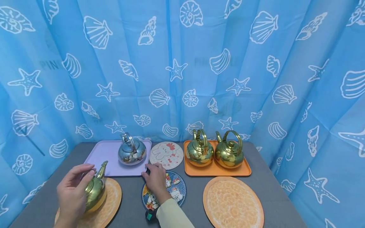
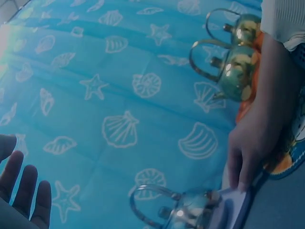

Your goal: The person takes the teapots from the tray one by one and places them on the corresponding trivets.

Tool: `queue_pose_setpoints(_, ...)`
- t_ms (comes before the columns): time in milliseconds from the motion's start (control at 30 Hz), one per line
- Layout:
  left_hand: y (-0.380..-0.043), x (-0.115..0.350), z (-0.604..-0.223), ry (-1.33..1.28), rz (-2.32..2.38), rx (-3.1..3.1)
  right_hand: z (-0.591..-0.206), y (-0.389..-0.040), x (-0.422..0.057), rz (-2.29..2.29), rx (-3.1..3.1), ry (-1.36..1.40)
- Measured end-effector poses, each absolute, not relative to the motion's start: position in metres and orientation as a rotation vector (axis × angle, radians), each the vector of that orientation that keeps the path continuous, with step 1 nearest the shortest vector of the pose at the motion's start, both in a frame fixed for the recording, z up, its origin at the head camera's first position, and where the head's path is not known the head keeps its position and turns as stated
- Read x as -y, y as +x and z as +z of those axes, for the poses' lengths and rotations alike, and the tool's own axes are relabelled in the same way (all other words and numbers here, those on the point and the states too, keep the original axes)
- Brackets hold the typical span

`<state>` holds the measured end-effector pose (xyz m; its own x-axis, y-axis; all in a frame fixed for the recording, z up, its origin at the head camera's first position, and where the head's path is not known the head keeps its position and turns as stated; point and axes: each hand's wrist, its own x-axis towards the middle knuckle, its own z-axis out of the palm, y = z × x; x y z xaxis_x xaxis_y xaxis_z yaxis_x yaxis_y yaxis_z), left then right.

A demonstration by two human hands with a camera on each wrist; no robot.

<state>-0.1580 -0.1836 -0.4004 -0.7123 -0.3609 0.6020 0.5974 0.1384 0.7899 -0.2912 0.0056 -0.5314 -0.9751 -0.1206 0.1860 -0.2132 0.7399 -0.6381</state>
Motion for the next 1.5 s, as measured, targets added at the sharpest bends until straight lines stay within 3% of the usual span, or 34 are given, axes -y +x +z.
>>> queue_pose_setpoints(300,-0.186,0.170,-0.408,-0.301,-1.786,1.627,-0.532,-0.291,-0.005,1.040,2.806,0.266)
queue_pose_setpoints(800,-0.223,0.156,-0.424,-0.132,-1.813,1.701,-0.533,-0.290,-0.002,0.979,2.780,0.281)
queue_pose_setpoints(1100,-0.233,0.146,-0.410,-0.084,-1.776,1.767,-0.533,-0.291,0.000,0.875,2.794,0.305)
queue_pose_setpoints(1500,-0.276,0.148,-0.434,-0.007,-1.846,1.845,-0.524,-0.285,0.009,0.956,2.782,0.225)
